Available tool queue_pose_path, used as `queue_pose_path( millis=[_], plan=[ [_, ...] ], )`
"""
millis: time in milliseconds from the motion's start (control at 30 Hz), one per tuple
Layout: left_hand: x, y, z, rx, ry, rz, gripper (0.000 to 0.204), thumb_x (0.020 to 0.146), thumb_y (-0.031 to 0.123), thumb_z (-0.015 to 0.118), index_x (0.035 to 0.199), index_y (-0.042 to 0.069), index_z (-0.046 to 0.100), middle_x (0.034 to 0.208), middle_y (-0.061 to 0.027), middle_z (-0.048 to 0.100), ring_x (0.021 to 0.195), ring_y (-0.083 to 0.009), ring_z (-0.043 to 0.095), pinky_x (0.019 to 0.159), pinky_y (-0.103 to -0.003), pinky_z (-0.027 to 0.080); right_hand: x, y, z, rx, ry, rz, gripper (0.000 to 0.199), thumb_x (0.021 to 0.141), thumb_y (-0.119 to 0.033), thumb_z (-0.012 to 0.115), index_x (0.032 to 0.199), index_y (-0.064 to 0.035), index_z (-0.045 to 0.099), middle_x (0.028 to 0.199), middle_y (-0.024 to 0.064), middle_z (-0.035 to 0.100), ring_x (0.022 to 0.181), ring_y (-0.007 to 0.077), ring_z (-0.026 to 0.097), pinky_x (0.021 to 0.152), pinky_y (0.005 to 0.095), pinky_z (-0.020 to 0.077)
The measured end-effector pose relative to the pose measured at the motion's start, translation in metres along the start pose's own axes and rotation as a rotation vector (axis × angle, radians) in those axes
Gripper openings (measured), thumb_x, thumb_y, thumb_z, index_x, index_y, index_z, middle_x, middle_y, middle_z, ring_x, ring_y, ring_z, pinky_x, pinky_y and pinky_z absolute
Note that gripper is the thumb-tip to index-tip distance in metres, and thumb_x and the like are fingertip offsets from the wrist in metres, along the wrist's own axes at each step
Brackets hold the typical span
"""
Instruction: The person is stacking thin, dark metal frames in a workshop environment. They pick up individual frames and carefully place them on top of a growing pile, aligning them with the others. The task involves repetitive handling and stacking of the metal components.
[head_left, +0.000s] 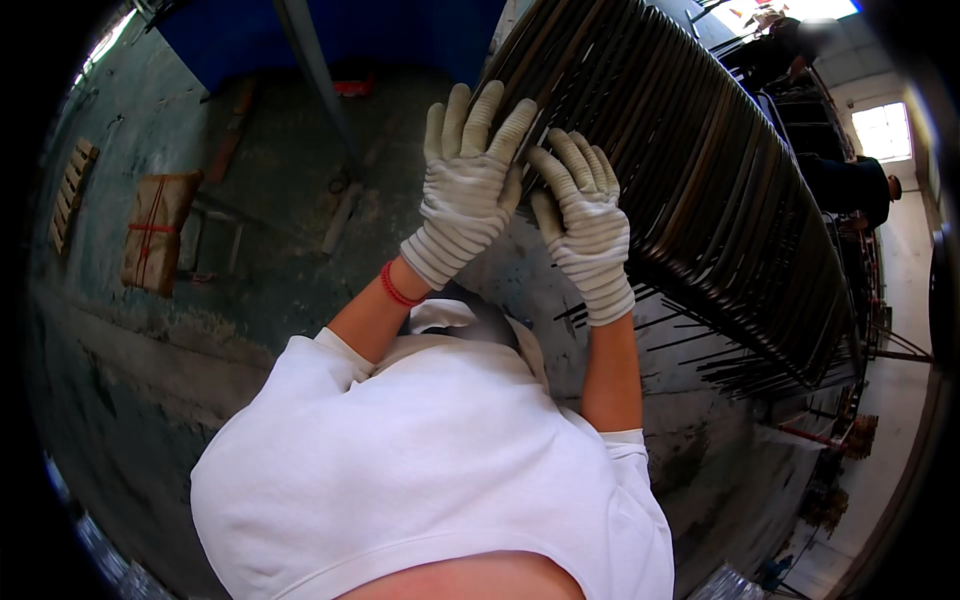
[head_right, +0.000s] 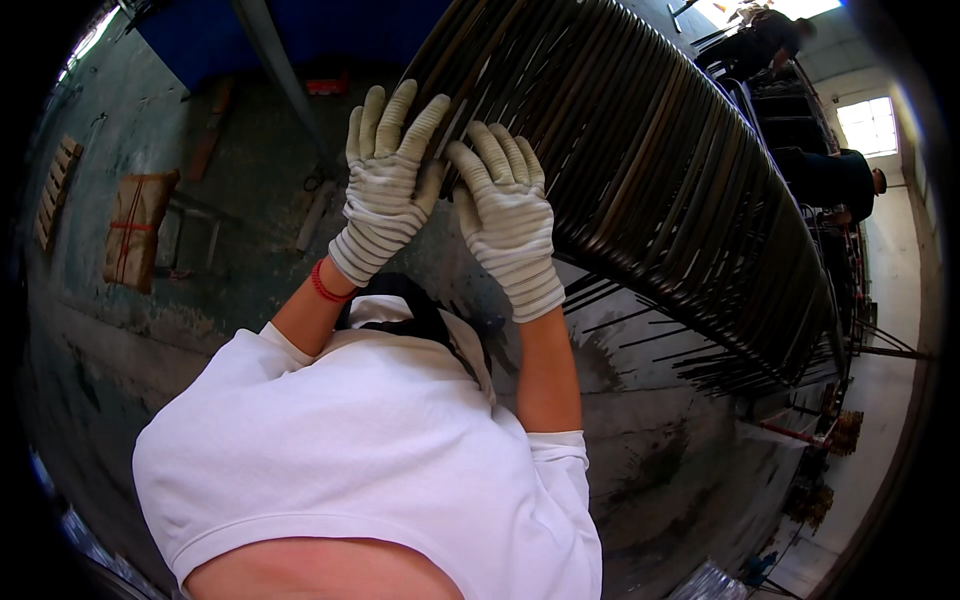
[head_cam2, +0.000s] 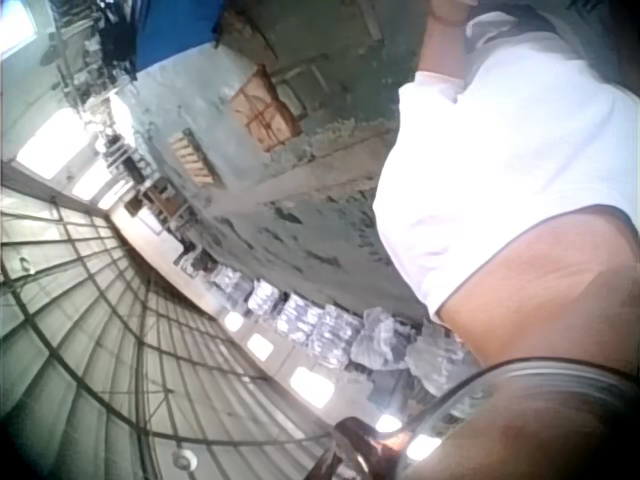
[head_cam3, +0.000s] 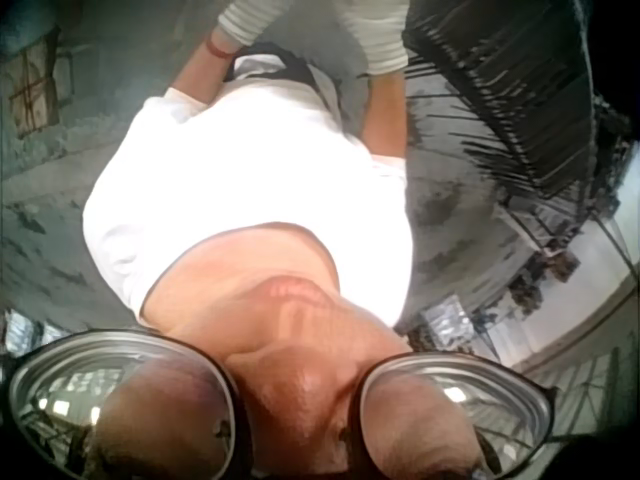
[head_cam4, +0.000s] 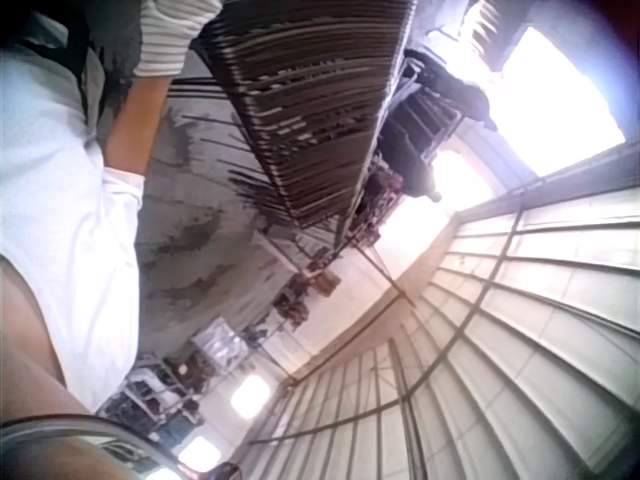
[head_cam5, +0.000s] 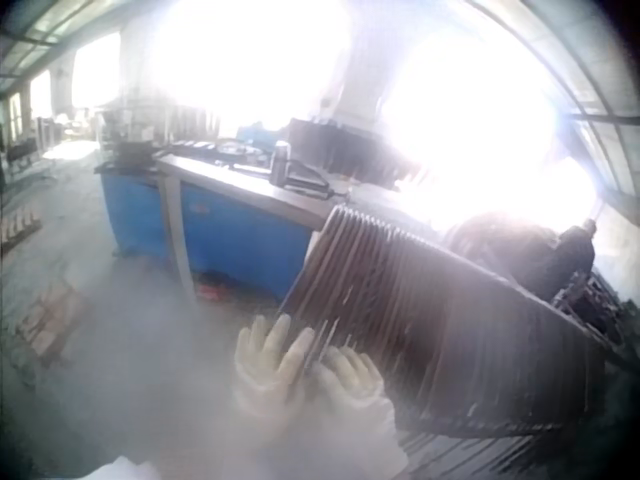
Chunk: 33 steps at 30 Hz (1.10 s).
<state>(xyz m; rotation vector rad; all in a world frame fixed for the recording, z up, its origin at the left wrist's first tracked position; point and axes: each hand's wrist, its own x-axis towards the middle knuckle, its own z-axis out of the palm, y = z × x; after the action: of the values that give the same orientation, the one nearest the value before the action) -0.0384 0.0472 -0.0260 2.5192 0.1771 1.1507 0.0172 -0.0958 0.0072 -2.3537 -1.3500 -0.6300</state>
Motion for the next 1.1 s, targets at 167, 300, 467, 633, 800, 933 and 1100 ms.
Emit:
queue_pose_path(
  millis=[167, 300, 467, 633, 800, 933, 1100],
  plan=[
    [-0.002, 0.002, -0.001, 0.087, -0.042, 0.065, 0.046, 0.076, 0.013, 0.060, 0.122, 0.022, 0.059, 0.136, -0.0130, 0.047, 0.129, -0.0340, 0.039, 0.109, -0.056, 0.015, -0.004, -0.001, 0.000, 0.047, 0.052, 0.045, 0.042, 0.073, -0.008, 0.065, 0.114, -0.0137, 0.058, 0.128, 0.0061, 0.052, 0.123, 0.0264, 0.046, 0.107, 0.0402, 0.0359],
    [-0.002, -0.002, 0.001, 0.012, 0.023, 0.049, 0.040, 0.077, 0.017, 0.063, 0.118, 0.019, 0.061, 0.134, -0.0126, 0.050, 0.127, -0.0347, 0.040, 0.107, -0.056, 0.018, -0.006, -0.002, 0.000, 0.098, 0.080, 0.082, 0.038, 0.075, -0.007, 0.064, 0.112, -0.0136, 0.059, 0.126, 0.0059, 0.054, 0.123, 0.0271, 0.047, 0.104, 0.0400, 0.0389],
    [-0.001, 0.001, -0.009, -0.060, -0.059, 0.024, 0.042, 0.078, 0.015, 0.065, 0.120, 0.019, 0.059, 0.135, -0.0107, 0.048, 0.130, -0.0335, 0.038, 0.110, -0.052, 0.019, -0.008, -0.003, 0.001, 0.119, 0.095, 0.114, 0.036, 0.074, -0.005, 0.064, 0.109, -0.0124, 0.060, 0.125, 0.0066, 0.055, 0.119, 0.0299, 0.049, 0.102, 0.0406, 0.0418],
    [-0.001, 0.003, 0.002, -0.060, 0.018, 0.032, 0.041, 0.077, 0.010, 0.064, 0.116, 0.018, 0.061, 0.133, -0.0107, 0.049, 0.128, -0.0342, 0.039, 0.109, -0.053, 0.023, -0.005, 0.004, -0.001, 0.126, 0.088, 0.066, 0.036, 0.073, -0.004, 0.065, 0.109, -0.0084, 0.060, 0.125, 0.0112, 0.055, 0.118, 0.0307, 0.051, 0.103, 0.0429, 0.0402],
    [0.003, 0.002, -0.003, -0.053, 0.026, 0.045, 0.033, 0.077, 0.009, 0.064, 0.108, 0.019, 0.064, 0.132, -0.0107, 0.050, 0.128, -0.0345, 0.040, 0.109, -0.053, 0.023, 0.000, -0.003, -0.017, 0.043, 0.030, 0.079, 0.034, 0.076, -0.009, 0.064, 0.110, -0.0111, 0.061, 0.127, 0.0104, 0.055, 0.120, 0.0295, 0.050, 0.108, 0.0446, 0.0327],
    [0.007, 0.003, -0.001, -0.088, 0.060, 0.056, 0.025, 0.075, 0.011, 0.066, 0.100, 0.017, 0.065, 0.131, -0.0117, 0.051, 0.126, -0.0364, 0.041, 0.108, -0.055, 0.023, -0.001, 0.000, -0.019, 0.038, 0.018, 0.070, 0.036, 0.076, -0.012, 0.063, 0.111, -0.0129, 0.061, 0.129, 0.0102, 0.053, 0.122, 0.0287, 0.048, 0.109, 0.0453, 0.0302],
    [0.007, 0.005, -0.012, -0.105, 0.049, 0.044, 0.033, 0.067, 0.025, 0.074, 0.098, 0.017, 0.063, 0.130, -0.0139, 0.051, 0.123, -0.0383, 0.043, 0.104, -0.059, 0.024, -0.005, 0.006, -0.005, -0.004, 0.008, 0.006, 0.048, 0.071, -0.012, 0.067, 0.118, -0.0143, 0.056, 0.126, 0.0118, 0.053, 0.120, 0.0318, 0.048, 0.108, 0.0454, 0.0314]
  ],
)
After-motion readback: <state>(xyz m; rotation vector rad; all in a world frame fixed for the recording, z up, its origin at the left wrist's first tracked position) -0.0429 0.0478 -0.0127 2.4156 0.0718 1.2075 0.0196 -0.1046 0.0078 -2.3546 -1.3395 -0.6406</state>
